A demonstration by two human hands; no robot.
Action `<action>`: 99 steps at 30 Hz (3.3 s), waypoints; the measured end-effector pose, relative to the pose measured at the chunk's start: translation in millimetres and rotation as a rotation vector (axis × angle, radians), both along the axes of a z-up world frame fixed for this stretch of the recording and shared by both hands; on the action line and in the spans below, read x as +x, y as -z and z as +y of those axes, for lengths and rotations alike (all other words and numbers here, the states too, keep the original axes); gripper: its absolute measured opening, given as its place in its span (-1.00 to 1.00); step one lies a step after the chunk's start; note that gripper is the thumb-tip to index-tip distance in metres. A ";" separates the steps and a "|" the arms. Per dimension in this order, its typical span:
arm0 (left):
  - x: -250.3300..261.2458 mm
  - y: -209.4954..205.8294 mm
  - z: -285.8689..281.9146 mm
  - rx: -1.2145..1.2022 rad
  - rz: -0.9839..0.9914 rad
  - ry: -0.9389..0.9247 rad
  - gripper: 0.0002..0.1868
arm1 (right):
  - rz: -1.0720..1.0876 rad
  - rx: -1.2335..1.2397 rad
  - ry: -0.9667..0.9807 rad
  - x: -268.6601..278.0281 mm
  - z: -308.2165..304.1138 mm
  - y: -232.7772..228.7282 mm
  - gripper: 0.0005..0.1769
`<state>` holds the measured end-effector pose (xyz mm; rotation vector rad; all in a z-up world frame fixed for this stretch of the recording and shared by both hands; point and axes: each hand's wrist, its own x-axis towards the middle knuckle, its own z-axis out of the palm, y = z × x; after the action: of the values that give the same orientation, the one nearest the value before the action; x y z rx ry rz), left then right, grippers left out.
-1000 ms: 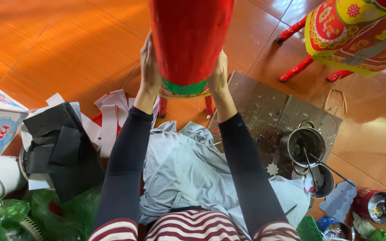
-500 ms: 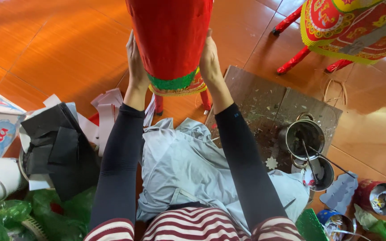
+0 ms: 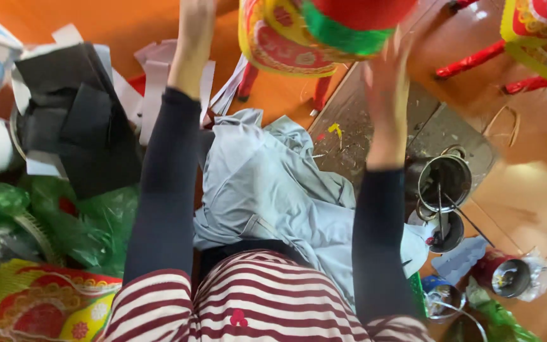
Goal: Decorating and assembling traditional paper horse lanterns using paper cutouts and adhesive.
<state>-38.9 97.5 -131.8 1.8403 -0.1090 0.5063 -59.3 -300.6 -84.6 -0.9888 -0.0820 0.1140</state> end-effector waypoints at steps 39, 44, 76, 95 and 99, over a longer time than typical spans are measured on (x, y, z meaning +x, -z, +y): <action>-33.6 252.2 0.3 -1.203 0.717 -0.095 -0.79 | 0.681 -0.455 0.058 -309.0 -72.4 105.3 -0.52; -121.0 137.5 42.0 -1.021 0.577 0.121 -0.81 | 0.669 -0.438 0.065 -313.3 -67.9 123.6 -0.53; -239.2 179.8 26.9 0.440 0.449 -0.315 -0.70 | 0.605 -0.666 -0.101 -312.8 -12.0 159.2 -0.58; -275.2 22.8 27.9 -0.119 0.498 -0.114 -0.84 | 0.352 -0.636 -0.375 -284.1 58.2 98.1 -0.79; -279.1 -51.0 -22.1 -0.437 0.525 0.272 -0.89 | 0.163 -0.557 -0.370 -270.6 128.5 26.1 -0.87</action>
<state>-318.0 75.4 -80.9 1.4436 0.1012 -0.1460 -329.9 -172.2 -110.7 -1.5077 -0.0850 0.5802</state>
